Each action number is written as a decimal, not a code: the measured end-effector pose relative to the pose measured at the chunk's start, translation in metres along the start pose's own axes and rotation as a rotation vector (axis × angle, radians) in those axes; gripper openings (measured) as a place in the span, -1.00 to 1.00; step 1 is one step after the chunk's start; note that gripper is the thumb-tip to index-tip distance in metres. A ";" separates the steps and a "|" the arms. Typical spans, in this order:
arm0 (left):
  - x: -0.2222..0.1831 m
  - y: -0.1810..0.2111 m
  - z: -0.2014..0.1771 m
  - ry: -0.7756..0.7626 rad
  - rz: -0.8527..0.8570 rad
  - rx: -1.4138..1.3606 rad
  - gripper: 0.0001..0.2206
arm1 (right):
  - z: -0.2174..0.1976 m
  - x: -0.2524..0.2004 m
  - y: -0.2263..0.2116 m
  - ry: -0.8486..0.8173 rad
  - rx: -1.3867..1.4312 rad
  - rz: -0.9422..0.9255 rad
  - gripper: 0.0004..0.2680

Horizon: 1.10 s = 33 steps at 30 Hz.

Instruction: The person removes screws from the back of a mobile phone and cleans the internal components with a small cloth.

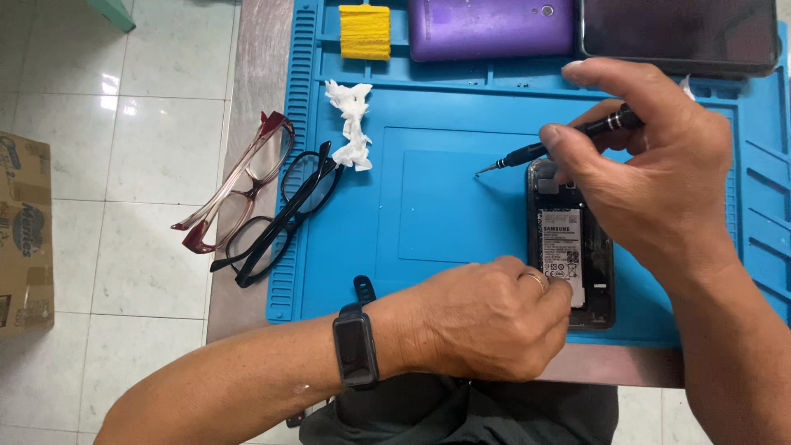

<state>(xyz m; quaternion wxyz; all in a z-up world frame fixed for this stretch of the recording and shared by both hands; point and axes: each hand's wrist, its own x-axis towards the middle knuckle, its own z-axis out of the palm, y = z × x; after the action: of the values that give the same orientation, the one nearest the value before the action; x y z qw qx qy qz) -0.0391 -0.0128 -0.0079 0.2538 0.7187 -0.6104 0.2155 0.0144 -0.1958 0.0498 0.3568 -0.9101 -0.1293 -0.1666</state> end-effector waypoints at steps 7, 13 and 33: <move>0.000 -0.001 -0.002 -0.031 -0.006 0.003 -0.80 | 0.000 0.000 -0.002 -0.004 -0.006 -0.048 -0.73; 0.002 -0.012 -0.016 -0.083 0.018 -0.059 -0.80 | -0.011 -0.003 0.001 0.038 -0.012 0.004 -0.74; -0.010 -0.080 -0.016 0.073 -0.343 0.092 -0.86 | -0.042 -0.172 0.015 0.448 0.399 0.536 -0.73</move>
<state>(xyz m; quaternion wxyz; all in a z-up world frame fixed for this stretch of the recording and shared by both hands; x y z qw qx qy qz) 0.0386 0.0146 -0.0099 0.2758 0.8149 -0.4585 0.2227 -0.1461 -0.2556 0.0021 0.5767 -0.7655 0.1637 -0.2335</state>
